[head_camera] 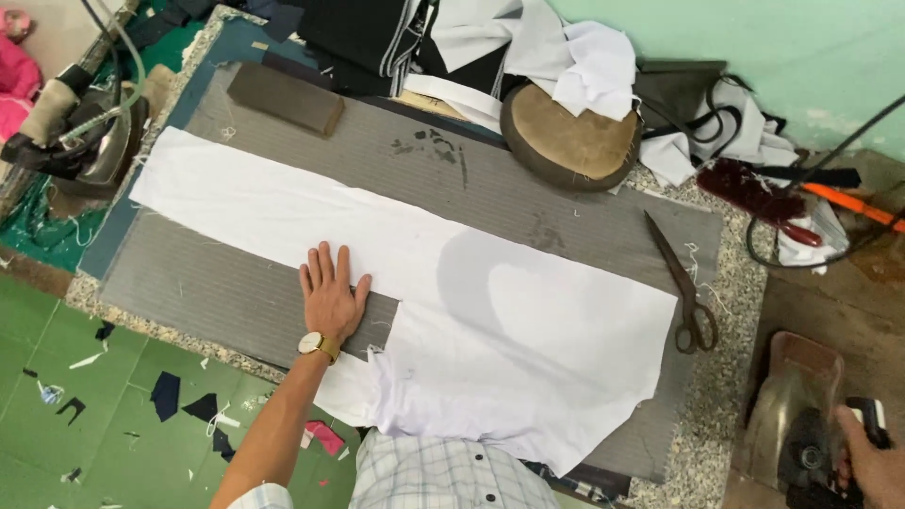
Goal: The person irons a large white fabric piece on a work table using a steam iron. They then use scissors to trim the edges of the fabric, fold it, and iron it again to smooth the folds.
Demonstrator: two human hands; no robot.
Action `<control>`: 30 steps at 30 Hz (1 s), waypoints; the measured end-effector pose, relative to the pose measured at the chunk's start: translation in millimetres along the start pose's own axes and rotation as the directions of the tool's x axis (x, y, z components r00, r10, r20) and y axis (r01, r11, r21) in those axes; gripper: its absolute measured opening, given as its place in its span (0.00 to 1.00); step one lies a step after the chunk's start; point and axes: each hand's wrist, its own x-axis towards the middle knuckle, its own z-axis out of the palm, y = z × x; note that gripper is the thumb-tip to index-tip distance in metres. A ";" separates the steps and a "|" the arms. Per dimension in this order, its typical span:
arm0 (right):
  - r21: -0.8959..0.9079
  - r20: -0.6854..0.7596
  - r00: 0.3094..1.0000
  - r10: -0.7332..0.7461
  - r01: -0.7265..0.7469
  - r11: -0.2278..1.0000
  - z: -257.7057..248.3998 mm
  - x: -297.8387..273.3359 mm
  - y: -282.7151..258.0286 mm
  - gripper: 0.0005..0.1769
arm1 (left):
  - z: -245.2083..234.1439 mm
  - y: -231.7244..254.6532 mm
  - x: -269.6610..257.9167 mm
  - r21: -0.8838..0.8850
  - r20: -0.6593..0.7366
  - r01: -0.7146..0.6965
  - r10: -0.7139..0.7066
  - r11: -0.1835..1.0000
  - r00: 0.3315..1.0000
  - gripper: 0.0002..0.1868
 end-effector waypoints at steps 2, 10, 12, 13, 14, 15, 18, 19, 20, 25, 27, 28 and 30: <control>-0.517 -0.241 0.926 -0.290 0.131 0.846 10.3 -38.4 -9.9 0.59 | -1.6 -1.7 -2.1 0.010 -0.069 -0.009 0.010 1.000 0.998 0.38; -0.362 0.237 0.850 -0.470 0.526 0.770 75.9 -349.3 -211.9 0.43 | -1.9 -5.0 -0.7 -0.058 -0.060 -0.006 0.003 0.998 0.998 0.39; -0.376 0.293 0.818 -0.495 0.575 0.726 121.0 -390.5 -246.0 0.42 | -6.4 -6.5 0.2 -0.071 -0.054 0.000 -0.003 0.997 0.999 0.40; -0.359 0.312 0.772 -0.554 0.635 0.684 147.9 -412.2 -261.0 0.42 | -11.1 -7.0 1.6 -0.043 0.070 0.041 -0.038 0.998 0.997 0.40; -0.341 0.329 0.720 -0.611 0.694 0.634 174.2 -432.7 -277.8 0.42 | -16.1 -6.5 3.4 -0.010 0.191 0.081 -0.078 0.997 0.979 0.41; -0.347 0.327 0.725 -0.607 0.689 0.636 188.4 -466.7 -297.0 0.42 | -17.0 -17.0 5.2 -0.015 0.195 0.079 -0.075 0.997 0.978 0.41; -0.273 0.474 0.597 -0.648 0.799 0.537 239.3 -557.4 -349.6 0.39 | -22.8 -61.5 27.6 -0.067 0.098 -0.033 0.040 0.997 0.994 0.35; -0.218 0.519 0.527 -0.674 0.843 0.492 259.2 -580.8 -360.7 0.36 | -27.7 -83.5 40.7 -0.060 0.007 -0.030 0.031 0.998 1.000 0.34; -0.158 0.551 0.457 -0.698 0.879 0.451 278.6 -603.5 -372.9 0.32 | -32.3 -104.9 57.7 -0.054 -0.086 -0.035 0.030 0.998 0.996 0.33; -0.008 0.614 0.299 -0.730 0.928 0.373 353.3 -675.1 -414.4 0.32 | -38.4 -206.1 110.5 -0.031 -0.083 -0.128 0.125 0.991 0.989 0.38; 0.042 0.603 0.289 -0.744 0.919 0.391 363.1 -687.3 -425.6 0.32 | -41.2 -221.4 117.3 -0.038 0.018 -0.139 0.140 0.990 0.990 0.39; 0.043 0.599 0.297 -0.744 0.915 0.400 363.3 -688.9 -428.5 0.30 | -41.7 -223.0 116.5 -0.021 0.065 -0.112 0.113 0.993 0.991 0.41; 0.035 0.590 0.323 -0.740 0.905 0.423 359.6 -682.0 -426.9 0.28 | -41.6 -225.3 116.0 -0.011 0.121 -0.100 0.101 0.995 0.988 0.44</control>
